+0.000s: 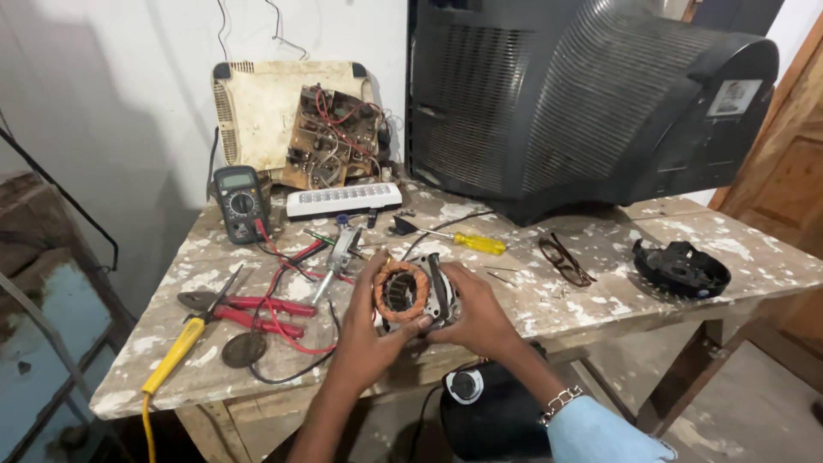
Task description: The person disassembles a small electric motor using a screwdriver and pliers. They remove screws, separate the housing, and extract the rotor from the stator assembly.
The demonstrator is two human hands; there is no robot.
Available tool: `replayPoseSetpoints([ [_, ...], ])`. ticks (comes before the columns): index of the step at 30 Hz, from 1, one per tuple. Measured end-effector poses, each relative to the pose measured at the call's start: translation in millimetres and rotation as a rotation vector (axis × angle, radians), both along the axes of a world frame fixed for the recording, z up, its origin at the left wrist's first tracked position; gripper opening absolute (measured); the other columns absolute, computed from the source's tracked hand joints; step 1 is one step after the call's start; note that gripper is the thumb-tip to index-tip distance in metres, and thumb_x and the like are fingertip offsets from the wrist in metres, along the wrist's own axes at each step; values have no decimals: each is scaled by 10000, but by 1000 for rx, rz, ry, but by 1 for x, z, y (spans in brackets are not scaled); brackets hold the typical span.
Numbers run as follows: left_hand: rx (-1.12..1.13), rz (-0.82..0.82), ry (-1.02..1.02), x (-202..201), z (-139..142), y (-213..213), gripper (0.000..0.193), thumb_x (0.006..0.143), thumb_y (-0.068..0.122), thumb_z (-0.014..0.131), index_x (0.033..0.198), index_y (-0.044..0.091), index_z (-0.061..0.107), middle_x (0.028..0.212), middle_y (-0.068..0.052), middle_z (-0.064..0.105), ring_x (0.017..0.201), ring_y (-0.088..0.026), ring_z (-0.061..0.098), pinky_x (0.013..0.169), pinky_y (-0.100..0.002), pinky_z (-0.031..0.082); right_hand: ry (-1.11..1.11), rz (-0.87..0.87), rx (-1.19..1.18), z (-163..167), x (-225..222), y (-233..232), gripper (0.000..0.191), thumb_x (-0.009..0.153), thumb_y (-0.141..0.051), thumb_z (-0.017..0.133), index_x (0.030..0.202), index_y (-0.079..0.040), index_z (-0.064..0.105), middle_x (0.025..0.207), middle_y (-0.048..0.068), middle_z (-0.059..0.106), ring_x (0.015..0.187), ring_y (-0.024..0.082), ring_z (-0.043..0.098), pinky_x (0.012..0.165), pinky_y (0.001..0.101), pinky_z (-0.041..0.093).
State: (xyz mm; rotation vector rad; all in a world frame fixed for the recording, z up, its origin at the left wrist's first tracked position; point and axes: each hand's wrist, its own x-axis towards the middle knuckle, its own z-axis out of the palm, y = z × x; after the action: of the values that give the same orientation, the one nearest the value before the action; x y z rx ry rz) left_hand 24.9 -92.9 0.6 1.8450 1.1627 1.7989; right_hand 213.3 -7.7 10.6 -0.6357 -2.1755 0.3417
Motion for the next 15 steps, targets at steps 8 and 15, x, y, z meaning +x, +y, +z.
replayPoseSetpoints([
  [8, 215, 146, 257, -12, 15, 10, 729, 792, 181, 852, 1421, -9, 537, 1455, -252, 576, 1383, -374, 552, 1119, -418, 446, 89, 46, -74, 5, -8, -2, 878, 527, -154, 935, 1311, 17, 577, 1231, 147, 666, 1160, 283, 663, 1025, 365, 500],
  [15, 145, 164, 283, -17, 15, 27, 684, 830, 209, 820, 1417, -19, 552, 1450, -284, 564, 1375, -394, 547, 1105, -424, 451, 100, 60, -158, 14, -12, -4, 812, 562, -209, 947, 1268, 26, 622, 1210, 141, 686, 1122, 239, 682, 999, 351, 528],
])
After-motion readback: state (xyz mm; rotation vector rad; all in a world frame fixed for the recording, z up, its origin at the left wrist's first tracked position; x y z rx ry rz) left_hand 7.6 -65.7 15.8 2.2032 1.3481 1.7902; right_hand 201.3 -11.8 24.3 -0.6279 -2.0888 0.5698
